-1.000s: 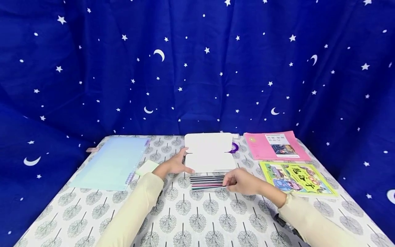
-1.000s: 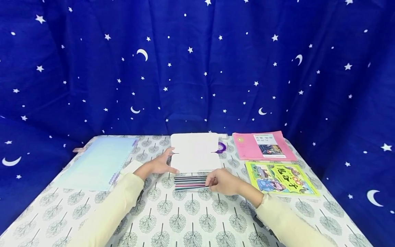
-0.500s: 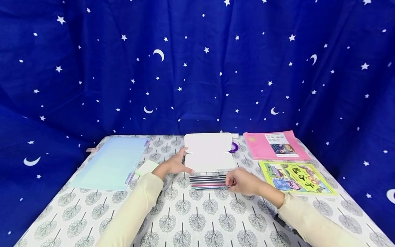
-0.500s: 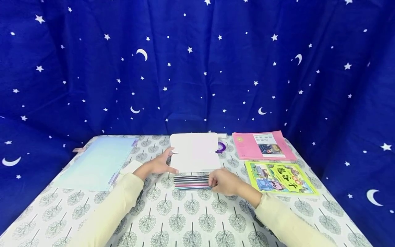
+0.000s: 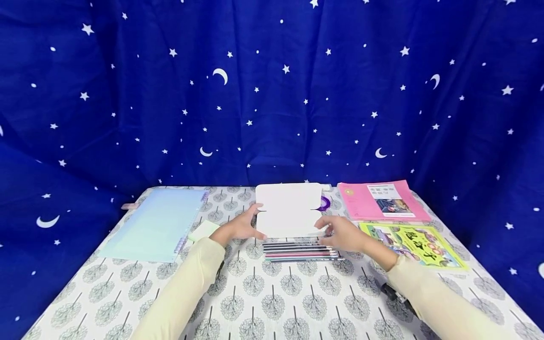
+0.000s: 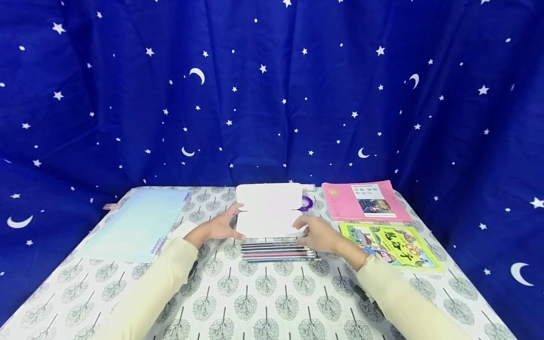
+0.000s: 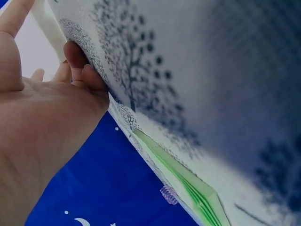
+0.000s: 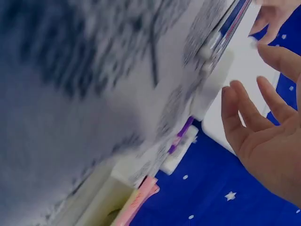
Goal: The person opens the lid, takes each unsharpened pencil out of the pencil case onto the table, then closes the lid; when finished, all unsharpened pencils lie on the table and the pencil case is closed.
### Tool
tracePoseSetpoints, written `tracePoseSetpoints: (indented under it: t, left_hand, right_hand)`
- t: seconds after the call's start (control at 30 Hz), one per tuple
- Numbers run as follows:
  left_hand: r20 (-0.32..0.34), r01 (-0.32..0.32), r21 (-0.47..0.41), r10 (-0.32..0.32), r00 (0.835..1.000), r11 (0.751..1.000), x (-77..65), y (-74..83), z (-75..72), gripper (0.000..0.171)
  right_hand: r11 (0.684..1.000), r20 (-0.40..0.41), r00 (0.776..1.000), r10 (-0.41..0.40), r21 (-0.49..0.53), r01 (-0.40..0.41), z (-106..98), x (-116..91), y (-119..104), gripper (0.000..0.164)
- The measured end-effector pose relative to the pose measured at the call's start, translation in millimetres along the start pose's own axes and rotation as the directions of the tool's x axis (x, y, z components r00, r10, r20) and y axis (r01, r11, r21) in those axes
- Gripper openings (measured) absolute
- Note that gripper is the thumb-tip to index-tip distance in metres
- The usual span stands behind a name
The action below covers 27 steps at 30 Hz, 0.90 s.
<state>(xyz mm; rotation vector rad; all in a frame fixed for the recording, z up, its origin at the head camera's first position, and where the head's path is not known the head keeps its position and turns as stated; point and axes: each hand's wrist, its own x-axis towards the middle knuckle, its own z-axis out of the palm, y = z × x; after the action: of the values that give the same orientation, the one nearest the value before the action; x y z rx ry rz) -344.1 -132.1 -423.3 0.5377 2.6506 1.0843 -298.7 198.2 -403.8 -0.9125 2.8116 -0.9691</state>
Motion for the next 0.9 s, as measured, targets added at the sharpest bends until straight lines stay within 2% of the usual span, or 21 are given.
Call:
tracePoseSetpoints:
  t: [0.27,0.47,0.67,0.9]
  left_hand:
    - [-0.038,-0.042,0.065,0.045,0.998,0.997,5.3,0.6,4.5,0.103]
    - [-0.101,-0.030,0.008,0.030,0.994,1.000,6.8,-1.4,7.4,0.106]
    - [-0.118,0.018,-0.116,-0.032,0.993,0.993,5.6,-0.8,5.6,0.126]
    - [-0.107,-0.020,-0.115,0.008,0.994,0.993,6.7,-3.2,4.7,0.133]
  right_hand:
    - [0.996,-0.100,0.991,0.084,0.048,-0.080,-11.5,12.7,21.9,0.063]
    - [0.983,-0.113,0.980,0.165,0.096,-0.155,-11.3,25.3,29.8,0.083]
    - [0.966,-0.071,0.971,0.229,0.142,-0.217,-10.2,35.0,35.5,0.102]
    - [0.939,0.032,0.972,0.232,0.253,-0.233,-7.1,42.8,36.8,0.112]
